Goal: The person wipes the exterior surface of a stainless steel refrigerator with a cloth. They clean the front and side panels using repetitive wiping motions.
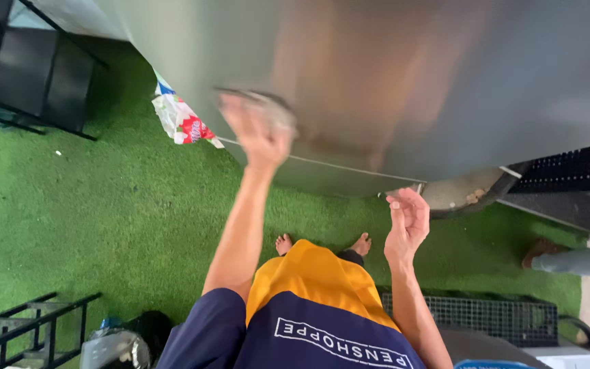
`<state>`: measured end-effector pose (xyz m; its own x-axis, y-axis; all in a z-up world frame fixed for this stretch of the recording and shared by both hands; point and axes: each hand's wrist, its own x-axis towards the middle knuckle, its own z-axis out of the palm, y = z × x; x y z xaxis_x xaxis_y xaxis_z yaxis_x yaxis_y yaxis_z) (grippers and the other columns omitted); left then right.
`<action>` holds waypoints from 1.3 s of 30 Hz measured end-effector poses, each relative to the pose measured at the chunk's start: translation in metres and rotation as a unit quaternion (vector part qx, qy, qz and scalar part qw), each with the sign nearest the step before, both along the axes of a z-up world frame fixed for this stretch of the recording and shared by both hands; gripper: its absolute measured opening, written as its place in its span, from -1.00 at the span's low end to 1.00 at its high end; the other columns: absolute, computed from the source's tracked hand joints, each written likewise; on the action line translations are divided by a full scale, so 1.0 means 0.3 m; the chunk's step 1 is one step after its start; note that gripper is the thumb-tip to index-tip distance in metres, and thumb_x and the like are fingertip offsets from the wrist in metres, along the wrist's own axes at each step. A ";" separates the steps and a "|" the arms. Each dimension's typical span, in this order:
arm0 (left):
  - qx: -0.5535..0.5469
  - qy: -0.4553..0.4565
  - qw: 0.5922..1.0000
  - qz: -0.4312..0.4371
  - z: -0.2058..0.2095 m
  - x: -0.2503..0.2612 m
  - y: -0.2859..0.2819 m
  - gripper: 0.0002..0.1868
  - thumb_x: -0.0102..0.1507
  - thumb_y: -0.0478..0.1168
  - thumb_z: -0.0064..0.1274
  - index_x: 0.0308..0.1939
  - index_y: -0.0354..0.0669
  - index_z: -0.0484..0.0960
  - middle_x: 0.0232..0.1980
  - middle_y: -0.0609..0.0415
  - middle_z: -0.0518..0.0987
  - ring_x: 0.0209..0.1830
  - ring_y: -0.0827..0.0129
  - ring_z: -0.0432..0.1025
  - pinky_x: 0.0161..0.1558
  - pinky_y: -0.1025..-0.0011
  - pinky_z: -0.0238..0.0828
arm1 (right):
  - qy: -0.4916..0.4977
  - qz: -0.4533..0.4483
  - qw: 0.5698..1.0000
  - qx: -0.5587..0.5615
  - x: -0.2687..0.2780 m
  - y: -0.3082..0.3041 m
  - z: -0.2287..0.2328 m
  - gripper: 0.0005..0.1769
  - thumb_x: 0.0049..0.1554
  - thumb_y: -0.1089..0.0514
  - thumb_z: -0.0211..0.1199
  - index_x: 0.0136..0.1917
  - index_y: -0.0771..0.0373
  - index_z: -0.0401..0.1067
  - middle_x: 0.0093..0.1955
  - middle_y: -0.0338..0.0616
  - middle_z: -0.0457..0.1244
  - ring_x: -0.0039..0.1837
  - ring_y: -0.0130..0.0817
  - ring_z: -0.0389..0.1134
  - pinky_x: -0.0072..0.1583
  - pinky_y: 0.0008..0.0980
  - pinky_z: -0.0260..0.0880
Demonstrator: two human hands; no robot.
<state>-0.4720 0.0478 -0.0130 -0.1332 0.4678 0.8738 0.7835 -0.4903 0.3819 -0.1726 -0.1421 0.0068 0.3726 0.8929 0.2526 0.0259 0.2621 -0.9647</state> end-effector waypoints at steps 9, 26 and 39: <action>-0.145 -0.698 0.701 0.001 -0.447 -0.266 0.124 -0.20 0.41 0.10 -0.18 0.63 -0.18 -0.01 0.56 -0.43 0.22 0.50 -0.19 0.18 0.44 0.00 0.16 | -0.041 0.035 0.997 -0.064 0.000 -0.029 -0.020 -0.71 0.31 0.39 0.15 0.30 0.31 0.35 0.25 -0.14 0.31 0.15 -0.38 0.41 0.17 -0.45 0.41; -0.422 -0.631 0.651 0.000 -0.650 0.172 -0.147 -0.35 0.27 -0.41 -0.27 0.47 0.02 0.21 -0.18 0.03 0.57 -0.45 0.38 0.45 -0.36 0.28 0.60 | 0.009 0.130 0.981 -0.144 -0.068 -0.070 -0.140 -0.63 0.30 0.36 0.17 0.37 0.31 0.29 0.18 -0.11 0.30 0.16 -0.34 0.41 0.24 -0.36 0.43; -0.436 -0.273 0.844 0.148 -0.666 0.109 -0.155 -0.20 0.25 -0.32 -0.08 0.56 -0.39 0.02 0.12 -0.39 0.36 -0.01 -0.05 0.40 0.06 0.09 0.38 | 0.056 0.032 0.976 -0.207 0.291 -0.185 -0.334 -0.56 0.26 0.37 0.20 0.40 0.34 0.30 0.14 -0.13 0.30 0.11 -0.42 0.35 0.18 -0.42 0.36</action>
<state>-0.4394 0.0013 -0.2129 -0.6288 0.7774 -0.0162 0.4118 0.3507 0.8411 -0.0853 -0.1976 -0.0935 0.3182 0.9321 -0.1733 -0.0896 -0.1524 -0.9843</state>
